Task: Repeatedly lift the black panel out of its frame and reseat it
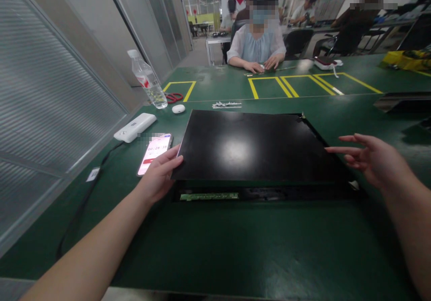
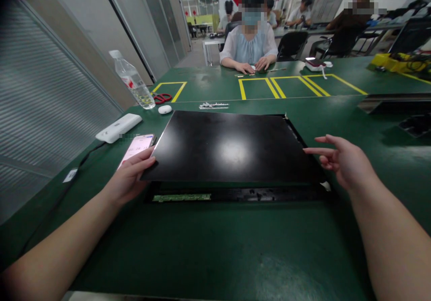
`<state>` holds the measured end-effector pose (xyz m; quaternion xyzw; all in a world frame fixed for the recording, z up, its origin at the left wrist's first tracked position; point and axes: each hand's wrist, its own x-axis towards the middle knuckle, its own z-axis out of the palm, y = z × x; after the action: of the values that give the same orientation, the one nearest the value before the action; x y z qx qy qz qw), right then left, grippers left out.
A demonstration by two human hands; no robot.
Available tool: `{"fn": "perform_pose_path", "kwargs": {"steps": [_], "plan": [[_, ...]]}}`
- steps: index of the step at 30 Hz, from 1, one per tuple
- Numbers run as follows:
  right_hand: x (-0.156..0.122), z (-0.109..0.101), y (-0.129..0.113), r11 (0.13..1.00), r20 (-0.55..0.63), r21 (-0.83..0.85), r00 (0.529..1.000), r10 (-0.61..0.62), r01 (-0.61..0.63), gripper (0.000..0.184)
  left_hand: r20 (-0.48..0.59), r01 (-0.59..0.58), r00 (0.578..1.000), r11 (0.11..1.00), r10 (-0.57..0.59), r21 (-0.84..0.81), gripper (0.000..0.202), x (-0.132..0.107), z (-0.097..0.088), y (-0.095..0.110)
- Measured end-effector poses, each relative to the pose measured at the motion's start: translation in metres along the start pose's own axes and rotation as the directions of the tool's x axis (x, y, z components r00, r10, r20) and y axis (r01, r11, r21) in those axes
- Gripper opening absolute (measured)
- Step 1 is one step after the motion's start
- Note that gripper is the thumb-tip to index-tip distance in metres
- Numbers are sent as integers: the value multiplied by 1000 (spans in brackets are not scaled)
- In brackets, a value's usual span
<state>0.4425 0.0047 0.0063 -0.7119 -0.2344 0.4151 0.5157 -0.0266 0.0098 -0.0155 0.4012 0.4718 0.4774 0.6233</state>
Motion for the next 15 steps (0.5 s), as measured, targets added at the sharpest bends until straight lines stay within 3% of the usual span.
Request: {"fn": "perform_pose_path", "kwargs": {"steps": [8, 15], "plan": [[-1, 4, 0, 996, -59, -79, 997, -45, 40, 9, 19, 32, 999, 999, -32, 7, 47, 0, 2, 0], [8, 0, 12, 962, -47, -203, 980, -194, 181, 24, -6, 73, 997, 997, -73, -3, 46, -2, 8, 2]]}}
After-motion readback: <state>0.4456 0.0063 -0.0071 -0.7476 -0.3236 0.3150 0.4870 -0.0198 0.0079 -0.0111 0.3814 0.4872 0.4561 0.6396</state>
